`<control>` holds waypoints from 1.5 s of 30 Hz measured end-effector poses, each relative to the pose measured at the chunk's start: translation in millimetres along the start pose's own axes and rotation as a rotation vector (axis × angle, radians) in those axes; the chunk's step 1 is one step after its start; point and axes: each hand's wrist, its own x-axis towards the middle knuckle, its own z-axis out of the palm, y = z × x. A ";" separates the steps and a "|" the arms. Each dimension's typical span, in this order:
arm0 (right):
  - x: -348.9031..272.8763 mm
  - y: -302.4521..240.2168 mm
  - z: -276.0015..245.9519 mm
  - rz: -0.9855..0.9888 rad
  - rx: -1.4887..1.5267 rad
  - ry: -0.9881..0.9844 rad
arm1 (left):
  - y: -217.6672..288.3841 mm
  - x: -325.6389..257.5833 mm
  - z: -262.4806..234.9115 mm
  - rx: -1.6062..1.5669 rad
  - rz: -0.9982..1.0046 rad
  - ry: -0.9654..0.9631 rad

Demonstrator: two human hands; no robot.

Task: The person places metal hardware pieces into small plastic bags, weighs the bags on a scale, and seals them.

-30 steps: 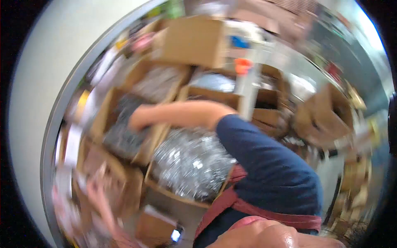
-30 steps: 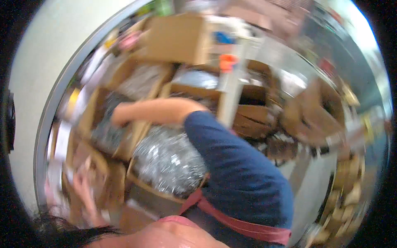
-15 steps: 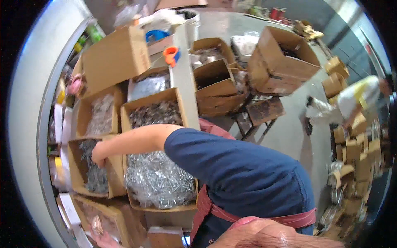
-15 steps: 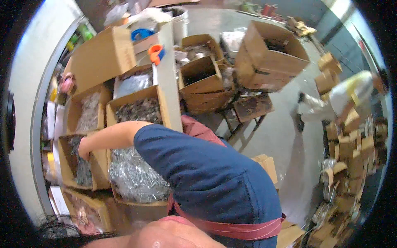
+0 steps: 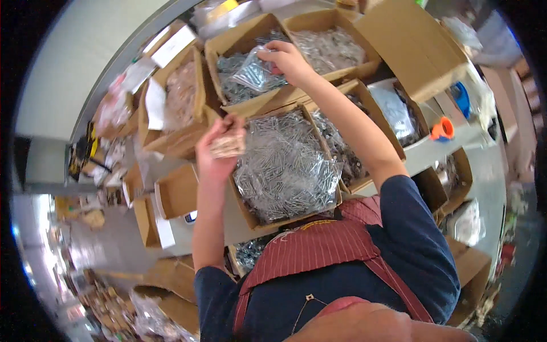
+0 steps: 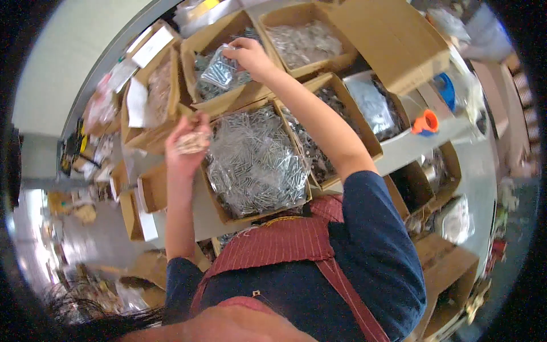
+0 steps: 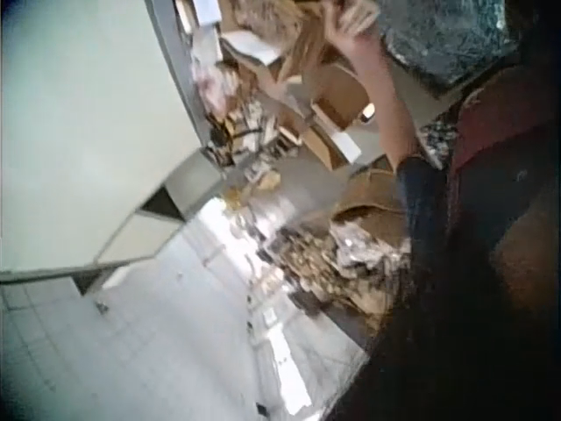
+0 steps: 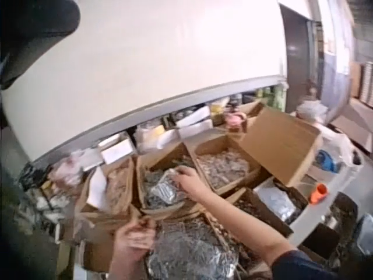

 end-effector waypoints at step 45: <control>-178.3 33.9 -261.3 -0.189 -0.821 -0.052 | -197.6 15.4 128.7 0.170 0.082 0.591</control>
